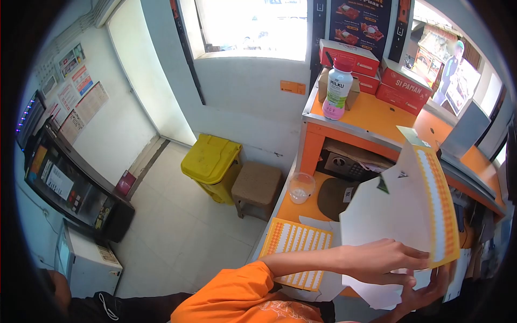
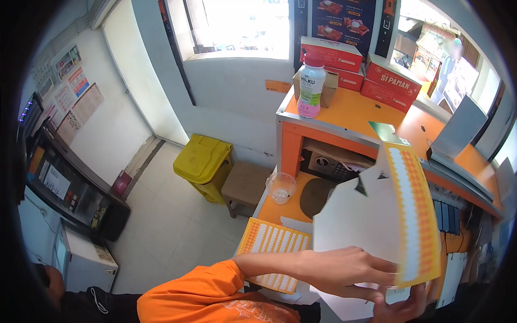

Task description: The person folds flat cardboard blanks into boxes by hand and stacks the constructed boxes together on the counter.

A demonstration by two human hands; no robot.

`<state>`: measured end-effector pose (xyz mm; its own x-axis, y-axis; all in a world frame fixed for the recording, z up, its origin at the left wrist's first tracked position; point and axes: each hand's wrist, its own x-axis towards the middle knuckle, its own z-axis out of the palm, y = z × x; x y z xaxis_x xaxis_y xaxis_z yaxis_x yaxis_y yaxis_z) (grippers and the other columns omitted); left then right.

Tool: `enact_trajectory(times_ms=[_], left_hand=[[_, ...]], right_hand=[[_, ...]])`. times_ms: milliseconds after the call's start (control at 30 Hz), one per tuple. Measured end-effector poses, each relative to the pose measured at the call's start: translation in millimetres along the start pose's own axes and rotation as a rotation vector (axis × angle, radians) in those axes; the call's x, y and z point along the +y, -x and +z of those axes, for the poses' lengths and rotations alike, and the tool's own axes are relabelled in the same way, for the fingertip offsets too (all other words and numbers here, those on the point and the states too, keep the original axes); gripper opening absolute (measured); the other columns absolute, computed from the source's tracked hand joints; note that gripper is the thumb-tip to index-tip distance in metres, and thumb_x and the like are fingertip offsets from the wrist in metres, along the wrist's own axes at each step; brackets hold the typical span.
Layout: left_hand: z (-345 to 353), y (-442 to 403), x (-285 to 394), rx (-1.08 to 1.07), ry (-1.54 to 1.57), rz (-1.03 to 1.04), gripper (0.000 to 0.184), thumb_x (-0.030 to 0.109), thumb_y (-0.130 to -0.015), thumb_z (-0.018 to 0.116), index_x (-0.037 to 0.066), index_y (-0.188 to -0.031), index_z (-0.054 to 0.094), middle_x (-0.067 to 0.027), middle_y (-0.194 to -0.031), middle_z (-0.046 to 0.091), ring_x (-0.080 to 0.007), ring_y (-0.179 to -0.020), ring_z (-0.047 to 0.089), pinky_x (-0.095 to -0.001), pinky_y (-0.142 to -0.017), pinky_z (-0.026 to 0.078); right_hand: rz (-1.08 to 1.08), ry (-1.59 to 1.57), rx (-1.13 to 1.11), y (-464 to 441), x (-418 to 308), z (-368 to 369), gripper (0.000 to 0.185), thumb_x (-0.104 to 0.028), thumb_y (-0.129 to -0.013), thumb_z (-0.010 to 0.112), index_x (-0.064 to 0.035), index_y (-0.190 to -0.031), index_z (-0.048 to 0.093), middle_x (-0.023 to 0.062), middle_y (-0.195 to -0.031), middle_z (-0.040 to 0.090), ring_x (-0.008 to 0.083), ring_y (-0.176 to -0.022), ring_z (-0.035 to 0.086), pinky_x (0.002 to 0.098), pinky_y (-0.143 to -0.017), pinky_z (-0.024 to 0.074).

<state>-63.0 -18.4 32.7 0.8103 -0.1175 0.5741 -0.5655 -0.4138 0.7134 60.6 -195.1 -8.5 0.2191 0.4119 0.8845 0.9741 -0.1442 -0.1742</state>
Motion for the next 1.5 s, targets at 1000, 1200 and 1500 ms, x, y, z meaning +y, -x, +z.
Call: enact_trajectory(times_ms=[1000,1200,1500], left_hand=[[19,-8,-37,0.09,0.404,-0.259,0.037,0.023,-0.097,0.039,-0.002,-0.124,0.046,-0.014,-0.09,0.059,-0.02,-0.08,0.052,-0.0289,-0.083,0.039],[33,-9,-46,0.132,1.06,-0.442,0.04,0.024,-0.096,0.045,-0.001,-0.127,0.043,-0.0048,-0.105,0.057,-0.0078,-0.085,0.052,-0.0241,-0.074,0.044],[19,-11,-37,0.044,1.345,-0.5,0.039,0.016,-0.092,0.05,0.0,-0.127,0.039,-0.0082,-0.112,0.058,-0.011,-0.082,0.063,-0.0242,-0.068,0.054]], right_hand=[[0.057,-0.104,-0.142,13,-11,3,0.068,-0.036,-0.08,0.066,-0.0194,-0.134,0.029,0.0166,-0.144,0.024,0.0389,-0.131,0.031,0.055,-0.106,0.0276],[-0.357,0.353,-0.203,13,-7,5,0.053,-0.019,-0.076,0.071,-0.0199,-0.118,0.038,0.01,-0.127,0.04,0.0355,-0.119,0.044,0.0579,-0.097,0.0376],[-0.556,0.133,-0.102,-14,-14,-9,0.037,-0.021,-0.079,0.069,-0.0097,-0.108,0.049,0.0133,-0.116,0.047,0.0331,-0.104,0.051,0.0508,-0.088,0.0474]])
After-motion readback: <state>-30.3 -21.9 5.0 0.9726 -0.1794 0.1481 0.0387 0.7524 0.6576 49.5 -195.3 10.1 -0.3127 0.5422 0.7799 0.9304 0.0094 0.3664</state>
